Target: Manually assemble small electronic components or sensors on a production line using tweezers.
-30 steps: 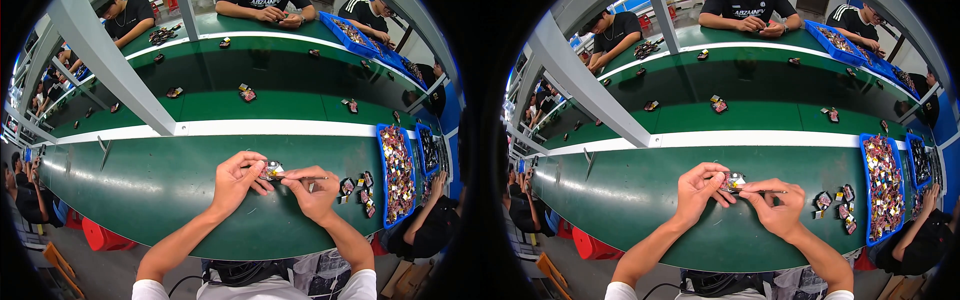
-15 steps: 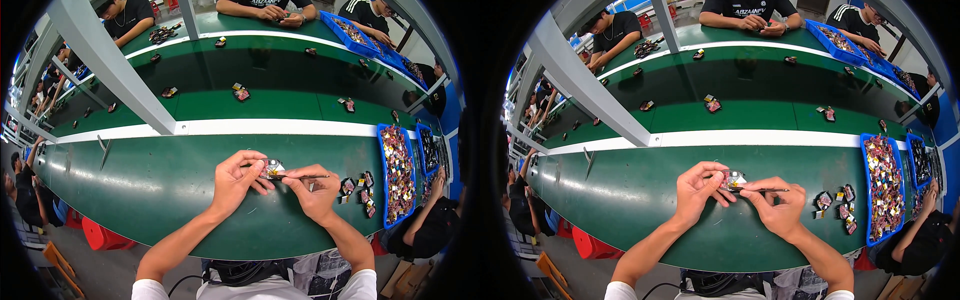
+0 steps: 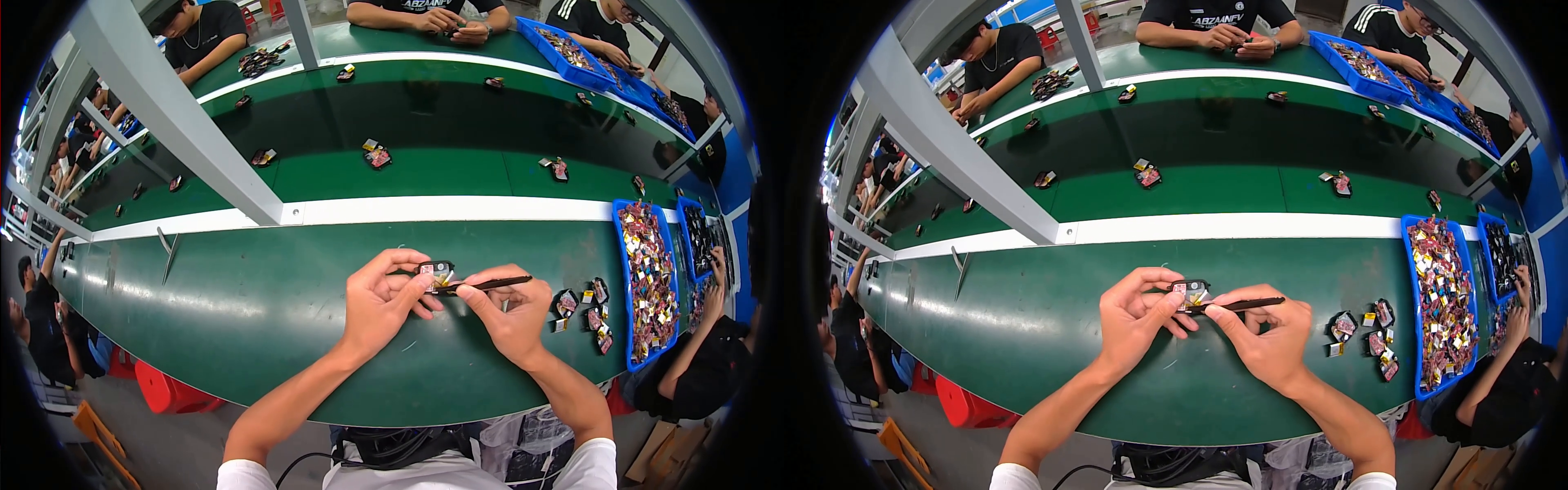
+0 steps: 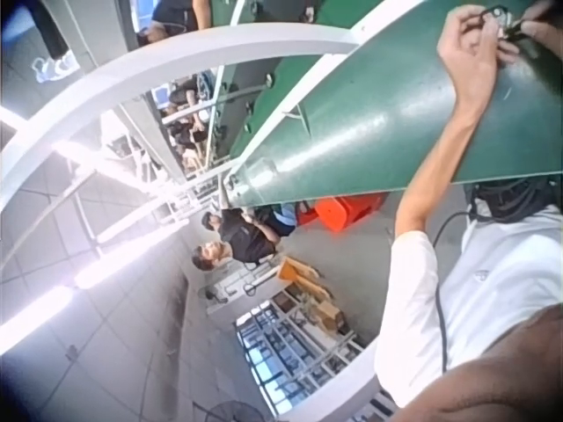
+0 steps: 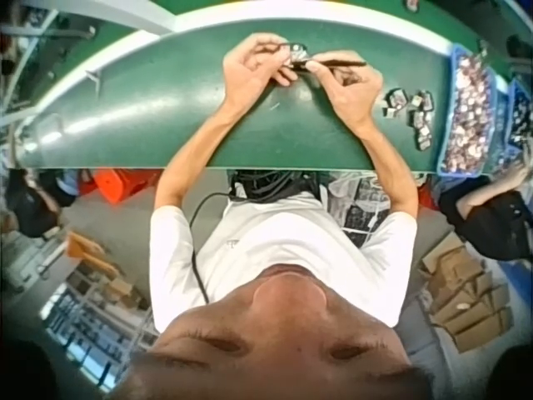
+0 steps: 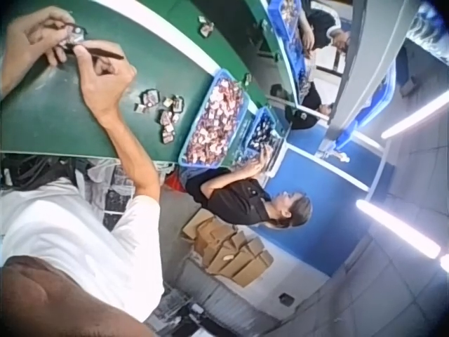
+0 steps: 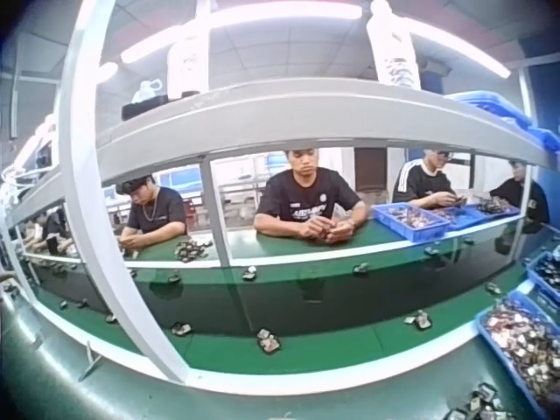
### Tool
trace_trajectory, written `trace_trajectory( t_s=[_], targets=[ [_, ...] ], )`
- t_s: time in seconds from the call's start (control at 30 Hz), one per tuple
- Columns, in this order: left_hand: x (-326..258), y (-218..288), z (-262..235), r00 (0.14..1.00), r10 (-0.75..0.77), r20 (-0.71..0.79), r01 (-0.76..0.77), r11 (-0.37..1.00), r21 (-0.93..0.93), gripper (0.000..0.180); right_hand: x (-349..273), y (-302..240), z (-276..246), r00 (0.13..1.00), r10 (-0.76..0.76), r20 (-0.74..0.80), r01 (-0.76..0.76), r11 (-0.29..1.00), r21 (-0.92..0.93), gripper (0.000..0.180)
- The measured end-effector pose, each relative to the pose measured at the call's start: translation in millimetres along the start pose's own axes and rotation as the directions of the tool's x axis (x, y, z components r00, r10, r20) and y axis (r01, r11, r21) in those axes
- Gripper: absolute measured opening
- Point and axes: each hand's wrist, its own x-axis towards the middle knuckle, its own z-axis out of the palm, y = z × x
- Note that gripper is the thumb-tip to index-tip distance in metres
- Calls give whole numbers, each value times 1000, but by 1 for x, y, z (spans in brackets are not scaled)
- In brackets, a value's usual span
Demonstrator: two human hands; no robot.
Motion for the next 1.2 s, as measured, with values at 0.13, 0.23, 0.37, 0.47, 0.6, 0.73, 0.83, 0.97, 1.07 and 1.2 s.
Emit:
trace_trajectory(
  t_s=[0.13, 0.23, 0.37, 0.47, 0.6, 0.73, 0.83, 0.97, 1.07, 1.2],
  targets=[
    [-2, 0, 2, 996, 87, 11, -88, 990, 112, 23, 0, 4, 2, 993, 120, -3, -117, 978, 172, 11],
    [0, 0, 2, 998, 62, -6, -62, 997, 50, 23, -1, 5, 1, 988, 156, -4, -151, 963, 224, 11],
    [1, 3, 1, 998, 42, -52, -43, 999, -17, 21, -1, 6, -1, 999, 33, -9, -32, 994, 104, 12],
    [1, 2, 1, 999, 40, -31, -40, 999, -3, 23, 0, 5, -2, 997, -84, -2, 84, 996, -4, 12],
    [0, 0, 0, 999, 43, -26, -43, 999, -4, 22, 0, 3, -2, 986, -166, 7, 166, 983, -78, 13],
    [-1, 0, 0, 1000, 24, -12, -24, 999, -26, 22, 2, 1, -4, 979, -187, 78, 194, 976, -99, 14],
    [-1, 0, 0, 1000, 20, -6, -20, 999, -34, 22, 2, 3, -5, 975, -212, 67, 218, 971, -102, 13],
    [0, -1, 1, 1000, 19, -18, -20, 999, -31, 21, 3, 5, -4, 970, -228, 83, 236, 966, -103, 13],
    [0, 1, 0, 1000, 9, -8, -9, 999, -41, 21, 4, 5, -4, 967, -240, 89, 248, 964, -92, 13],
    [1, 1, 0, 1000, -8, 7, 8, 999, -39, 22, 5, 3, -3, 962, -261, 85, 268, 959, -89, 13]
  ],
)
